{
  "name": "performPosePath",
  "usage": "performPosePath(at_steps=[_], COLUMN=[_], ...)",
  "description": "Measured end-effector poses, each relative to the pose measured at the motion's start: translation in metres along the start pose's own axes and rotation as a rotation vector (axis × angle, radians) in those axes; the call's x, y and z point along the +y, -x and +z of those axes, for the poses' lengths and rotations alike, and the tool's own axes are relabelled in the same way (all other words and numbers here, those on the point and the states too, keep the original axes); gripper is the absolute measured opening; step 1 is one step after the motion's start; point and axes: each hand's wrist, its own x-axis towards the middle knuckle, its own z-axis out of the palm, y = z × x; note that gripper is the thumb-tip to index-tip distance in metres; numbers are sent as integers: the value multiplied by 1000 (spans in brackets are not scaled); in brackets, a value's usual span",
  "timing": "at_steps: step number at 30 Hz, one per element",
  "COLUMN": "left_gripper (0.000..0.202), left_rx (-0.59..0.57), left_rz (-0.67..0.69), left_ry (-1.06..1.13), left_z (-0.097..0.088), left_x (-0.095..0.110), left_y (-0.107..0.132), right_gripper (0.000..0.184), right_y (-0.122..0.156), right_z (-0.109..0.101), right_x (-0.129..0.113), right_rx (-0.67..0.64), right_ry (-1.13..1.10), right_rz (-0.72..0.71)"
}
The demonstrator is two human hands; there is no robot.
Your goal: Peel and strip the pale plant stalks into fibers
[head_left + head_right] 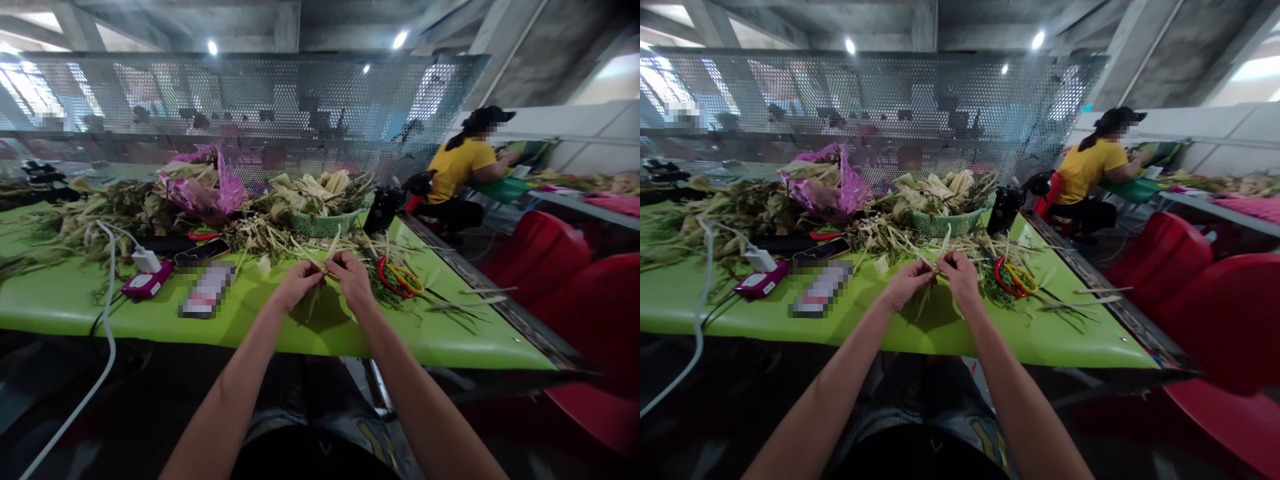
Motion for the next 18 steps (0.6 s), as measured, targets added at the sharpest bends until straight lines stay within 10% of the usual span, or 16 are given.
performPosePath(at_steps=[18], left_gripper=[36], left_rx=[259], left_rz=[-92], left_ry=[187], left_z=[-5], left_x=[0], left_y=[-1], right_gripper=[22], right_y=[1], right_z=[-2], right_x=[-1], right_rx=[-186], right_ry=[171], right_rz=[-112])
